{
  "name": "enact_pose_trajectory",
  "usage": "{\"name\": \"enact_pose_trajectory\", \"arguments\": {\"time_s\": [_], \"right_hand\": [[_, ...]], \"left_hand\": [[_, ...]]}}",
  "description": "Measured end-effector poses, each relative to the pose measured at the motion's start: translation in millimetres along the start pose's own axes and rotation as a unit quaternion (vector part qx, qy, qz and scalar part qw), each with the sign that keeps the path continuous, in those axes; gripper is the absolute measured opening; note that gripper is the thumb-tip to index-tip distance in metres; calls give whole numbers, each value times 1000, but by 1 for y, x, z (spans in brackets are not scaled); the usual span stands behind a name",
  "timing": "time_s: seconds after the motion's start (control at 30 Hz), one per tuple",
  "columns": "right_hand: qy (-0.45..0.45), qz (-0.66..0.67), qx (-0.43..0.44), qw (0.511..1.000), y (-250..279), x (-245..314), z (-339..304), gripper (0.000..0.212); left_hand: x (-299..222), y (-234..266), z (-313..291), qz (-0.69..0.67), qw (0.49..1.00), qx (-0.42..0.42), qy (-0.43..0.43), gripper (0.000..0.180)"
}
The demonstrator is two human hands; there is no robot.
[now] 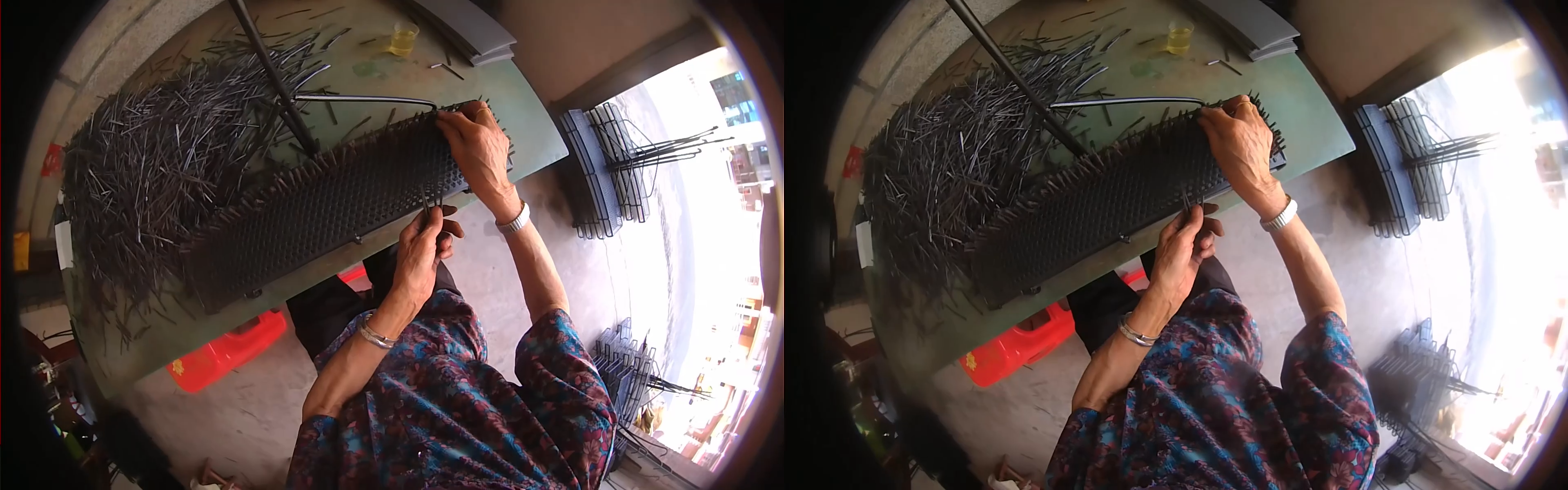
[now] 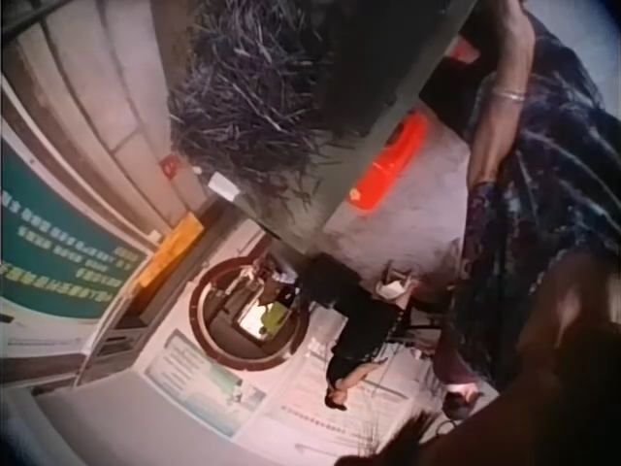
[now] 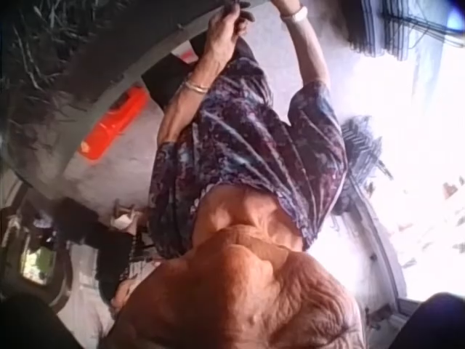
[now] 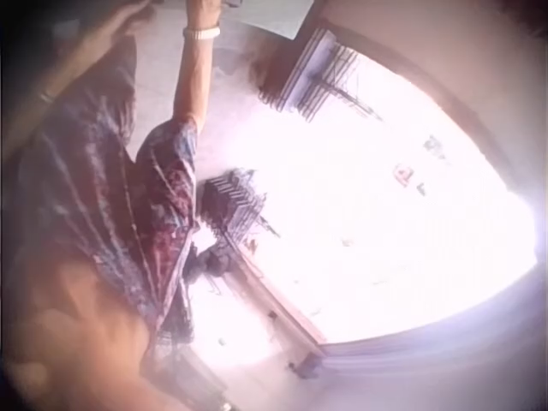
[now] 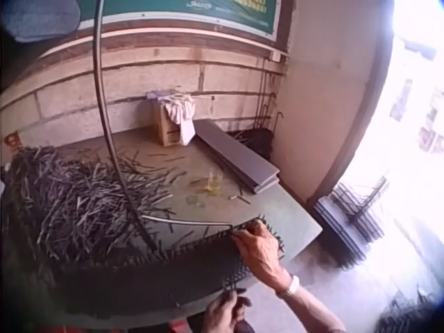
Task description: The recorder is picking up individual metal pins from a large pile and inserting them into holes on a perforated metal tray.
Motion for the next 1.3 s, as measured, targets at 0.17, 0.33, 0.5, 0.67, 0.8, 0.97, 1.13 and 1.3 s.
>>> {"name": "enact_pose_trajectory", "arguments": {"time_s": [0.17,0.33,0.5,0.67,0.8,0.97,1.13,1.3], "right_hand": [[-42,144,237,960,-9,-1,-20,21],[-108,314,361,871,-32,1,-65,19],[-158,300,350,873,-24,-10,-62,18],[-194,395,337,832,-25,-10,-64,21],[-215,415,332,819,-24,-9,-64,19],[-186,391,211,876,4,-20,-45,14],[-132,282,2,950,37,-22,-23,11],[-115,229,-44,965,25,-27,-15,9]], "left_hand": [[-11,4,0,-10,999,-1,-39,29],[-12,-3,1,15,999,-2,-51,30],[-10,0,-4,75,997,-5,-26,33],[-12,-5,-6,122,993,5,-5,35],[-11,-4,-4,136,991,13,-2,36],[-9,1,-1,60,998,5,-5,37],[5,7,0,72,997,7,36,37],[4,-3,0,34,999,21,31,39]]}}
Point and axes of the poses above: each hand's wrist, its own z-axis towards the middle knuckle, its own y-axis out of the back of the hand, x = y × z, the point moved 10 cm from there along z, towards the middle knuckle, and after that the axes turned 7 degrees about x, right-handed, at the moved point
